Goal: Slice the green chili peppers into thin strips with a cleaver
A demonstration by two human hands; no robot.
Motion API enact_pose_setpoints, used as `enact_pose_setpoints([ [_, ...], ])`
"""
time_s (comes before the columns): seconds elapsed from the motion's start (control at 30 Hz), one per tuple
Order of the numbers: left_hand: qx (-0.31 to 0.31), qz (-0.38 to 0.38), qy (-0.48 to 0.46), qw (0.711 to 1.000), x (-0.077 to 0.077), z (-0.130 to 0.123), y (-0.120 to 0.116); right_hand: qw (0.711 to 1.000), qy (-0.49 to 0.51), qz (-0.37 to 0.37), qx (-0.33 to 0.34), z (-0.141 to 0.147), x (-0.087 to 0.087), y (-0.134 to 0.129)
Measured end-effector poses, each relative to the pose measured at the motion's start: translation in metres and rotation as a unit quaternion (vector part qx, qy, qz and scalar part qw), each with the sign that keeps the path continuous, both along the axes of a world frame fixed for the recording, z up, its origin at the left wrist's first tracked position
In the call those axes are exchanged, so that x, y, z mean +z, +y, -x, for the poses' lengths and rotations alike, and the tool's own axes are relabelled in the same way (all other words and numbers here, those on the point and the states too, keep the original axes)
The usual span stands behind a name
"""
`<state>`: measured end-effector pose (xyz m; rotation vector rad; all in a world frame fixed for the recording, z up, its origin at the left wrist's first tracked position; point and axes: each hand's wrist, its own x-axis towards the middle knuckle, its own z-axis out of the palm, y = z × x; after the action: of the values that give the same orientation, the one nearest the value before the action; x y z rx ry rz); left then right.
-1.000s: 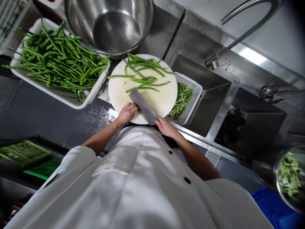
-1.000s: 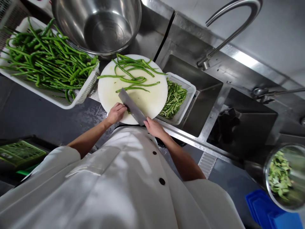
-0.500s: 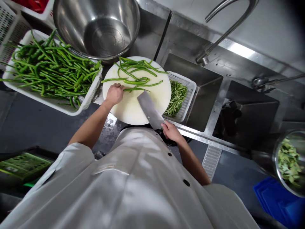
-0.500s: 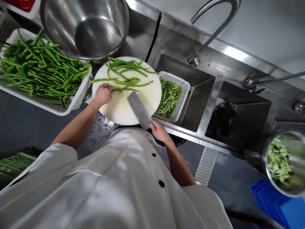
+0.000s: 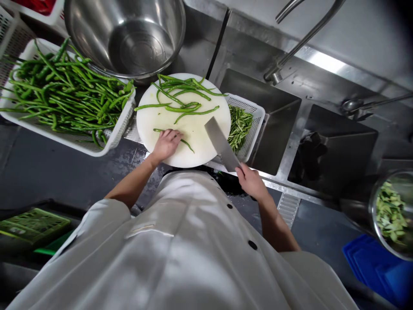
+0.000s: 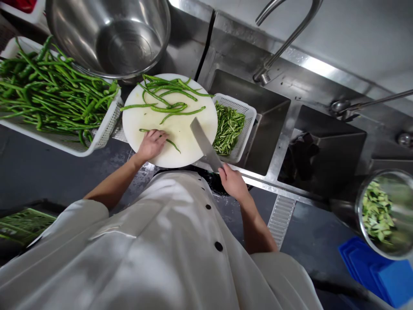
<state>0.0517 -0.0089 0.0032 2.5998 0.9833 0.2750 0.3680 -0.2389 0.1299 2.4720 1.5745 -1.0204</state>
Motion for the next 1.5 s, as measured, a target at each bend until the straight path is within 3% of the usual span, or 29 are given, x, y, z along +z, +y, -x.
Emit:
enact_pose_setpoints([
  [0.1, 0.002, -0.003, -0.01, 1.0, -0.008, -0.01, -0.009, 0.992, -0.045, 0.059, 0.106, 0.019, 0.008, 0.005],
  [0.17, 0.021, -0.016, -0.022, 0.999, -0.013, -0.01, -0.014, 0.984, -0.067, 0.092, 0.138, 0.03, 0.013, 0.009],
  [0.5, 0.031, -0.015, -0.035, 0.999, -0.012, -0.007, -0.021, 0.972, -0.028, 0.162, 0.169, 0.06, 0.041, 0.028],
  [0.7, 0.014, -0.019, -0.022, 0.999, -0.006, -0.009, -0.02, 0.977, 0.008, 0.148, 0.155, 0.079, 0.023, 0.046],
  [0.93, 0.0, -0.054, -0.021, 0.998, -0.008, -0.007, -0.019, 0.974, -0.004, 0.156, 0.164, 0.087, 0.031, 0.054],
  [1.23, 0.013, -0.024, -0.055, 0.998, -0.012, -0.008, -0.019, 0.975, -0.014, 0.127, 0.18, 0.089, 0.031, 0.056],
  [1.43, -0.011, -0.013, -0.067, 0.998, -0.009, -0.001, -0.012, 0.985, -0.005, 0.1, 0.143, 0.108, -0.002, 0.071],
  [1.5, 0.014, -0.035, -0.064, 0.997, -0.007, 0.007, -0.005, 0.984, -0.014, 0.093, 0.151, 0.106, -0.003, 0.073],
])
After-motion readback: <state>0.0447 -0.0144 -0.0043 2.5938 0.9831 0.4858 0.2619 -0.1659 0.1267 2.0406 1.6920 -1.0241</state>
